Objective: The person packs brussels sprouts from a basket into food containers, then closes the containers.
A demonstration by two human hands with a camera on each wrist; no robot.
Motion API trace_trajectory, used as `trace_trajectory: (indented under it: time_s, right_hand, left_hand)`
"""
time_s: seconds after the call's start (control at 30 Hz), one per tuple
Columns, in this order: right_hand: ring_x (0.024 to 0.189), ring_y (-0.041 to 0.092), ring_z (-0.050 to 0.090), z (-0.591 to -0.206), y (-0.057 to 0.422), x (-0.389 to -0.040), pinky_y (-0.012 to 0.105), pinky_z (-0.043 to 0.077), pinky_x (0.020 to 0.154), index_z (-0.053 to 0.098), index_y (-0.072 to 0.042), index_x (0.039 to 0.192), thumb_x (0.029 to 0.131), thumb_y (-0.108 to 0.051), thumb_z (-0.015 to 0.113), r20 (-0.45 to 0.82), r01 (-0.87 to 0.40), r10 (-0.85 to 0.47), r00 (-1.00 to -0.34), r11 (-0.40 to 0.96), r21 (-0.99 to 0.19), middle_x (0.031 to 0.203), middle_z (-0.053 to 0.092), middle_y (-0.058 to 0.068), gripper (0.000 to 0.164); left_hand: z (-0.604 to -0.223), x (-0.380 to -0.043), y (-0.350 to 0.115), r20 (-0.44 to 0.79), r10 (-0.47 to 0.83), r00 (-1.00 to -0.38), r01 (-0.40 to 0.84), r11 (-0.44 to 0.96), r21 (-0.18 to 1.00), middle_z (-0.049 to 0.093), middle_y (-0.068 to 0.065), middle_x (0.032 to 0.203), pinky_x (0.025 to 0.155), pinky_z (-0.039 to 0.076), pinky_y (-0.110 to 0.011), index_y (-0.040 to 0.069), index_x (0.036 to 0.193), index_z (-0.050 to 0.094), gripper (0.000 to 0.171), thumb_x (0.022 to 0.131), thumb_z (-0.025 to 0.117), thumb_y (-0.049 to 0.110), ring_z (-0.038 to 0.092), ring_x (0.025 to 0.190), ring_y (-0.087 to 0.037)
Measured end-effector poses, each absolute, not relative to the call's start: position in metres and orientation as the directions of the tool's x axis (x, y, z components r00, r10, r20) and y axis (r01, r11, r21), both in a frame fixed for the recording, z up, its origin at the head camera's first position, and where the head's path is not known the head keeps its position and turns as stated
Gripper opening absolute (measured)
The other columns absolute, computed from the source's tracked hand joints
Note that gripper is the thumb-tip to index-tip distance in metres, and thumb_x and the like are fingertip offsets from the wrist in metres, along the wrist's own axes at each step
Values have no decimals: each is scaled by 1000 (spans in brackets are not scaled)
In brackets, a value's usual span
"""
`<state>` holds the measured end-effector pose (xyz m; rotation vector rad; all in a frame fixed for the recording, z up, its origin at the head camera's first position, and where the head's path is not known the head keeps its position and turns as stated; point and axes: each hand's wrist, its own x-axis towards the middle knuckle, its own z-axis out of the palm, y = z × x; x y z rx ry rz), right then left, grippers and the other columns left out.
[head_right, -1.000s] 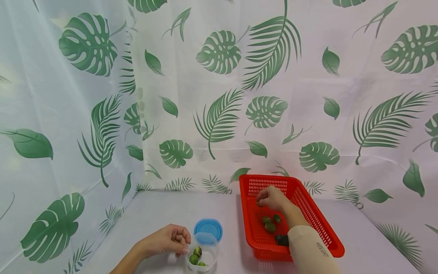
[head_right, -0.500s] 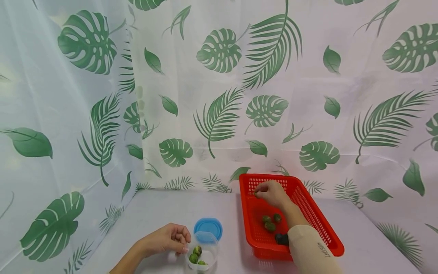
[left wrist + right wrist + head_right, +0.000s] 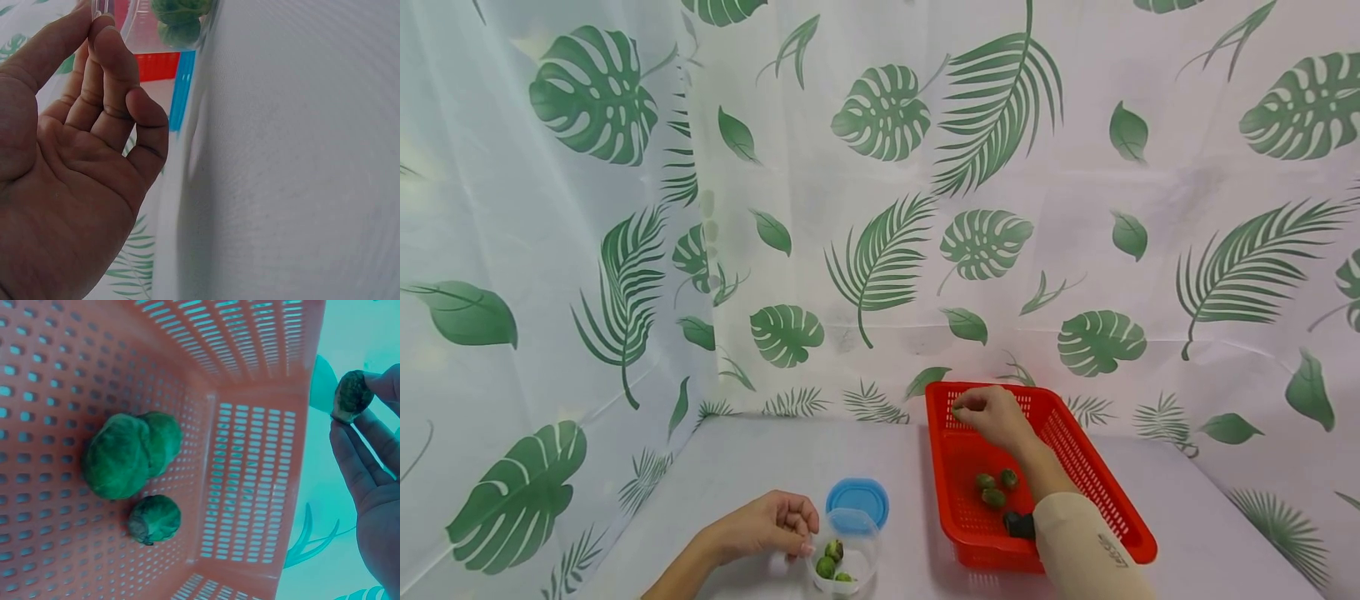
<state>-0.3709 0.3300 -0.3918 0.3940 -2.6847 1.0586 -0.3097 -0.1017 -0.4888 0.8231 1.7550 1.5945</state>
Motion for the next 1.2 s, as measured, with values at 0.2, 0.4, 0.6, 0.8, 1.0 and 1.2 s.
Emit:
trace_trajectory:
  time_s: [0.2, 0.4, 0.6, 0.8, 1.0, 1.2]
  right_hand:
    - [100, 27, 63, -383, 324, -369, 29, 59, 79, 79, -12, 116, 98, -18, 73, 350, -380, -187, -918, 668, -640, 113, 76, 8, 19]
    - [97, 26, 67, -377, 310, -357, 23, 58, 81, 79, -10, 115, 99, -16, 72, 359, -418, -228, -905, 633, -651, 112, 77, 10, 19]
    - [96, 25, 68, -355, 291, -357, 21, 58, 80, 78, -11, 115, 98, -14, 73, 380, -460, -267, -886, 612, -643, 112, 77, 8, 18]
    - [96, 22, 69, -336, 266, -354, 22, 58, 82, 80, -15, 111, 97, -13, 74, 448, -576, -363, -817, 558, -597, 106, 77, 3, 15]
    - [100, 18, 68, -328, 244, -347, 23, 58, 83, 80, -17, 111, 96, -11, 73, 459, -631, -433, -776, 542, -555, 108, 76, 0, 18]
    - [97, 15, 67, -330, 233, -334, 24, 57, 86, 81, -15, 109, 97, -8, 71, 467, -667, -477, -745, 528, -525, 105, 76, -3, 17]
  left_hand:
    - [-487, -308, -100, -37, 790, -613, 36, 74, 997, 72, 7, 81, 68, 52, -24, -7, 113, 64, 29, 92, 77, 9, 64, 70, -5]
    - [-494, -303, -99, -55, 790, -611, 27, 89, 996, 71, 5, 81, 68, 53, -25, -16, 117, 58, 42, 92, 78, 9, 64, 70, -7]
    - [-486, -311, -100, -64, 775, -628, 62, 132, 989, 71, 3, 81, 68, 53, -28, -16, 118, 57, 43, 92, 79, 10, 62, 70, -10]
    - [-478, -317, -103, -57, 761, -646, 106, 164, 981, 70, 2, 80, 69, 54, -30, -15, 118, 58, 43, 92, 79, 11, 61, 70, -13]
    - [-475, -319, -106, -62, 760, -647, 123, 185, 975, 70, 2, 81, 71, 55, -32, -12, 118, 60, 40, 92, 80, 12, 62, 72, -13]
    - [-481, -317, -103, -60, 768, -638, 122, 179, 976, 71, 2, 81, 71, 55, -30, -13, 118, 59, 40, 92, 79, 11, 61, 72, -13]
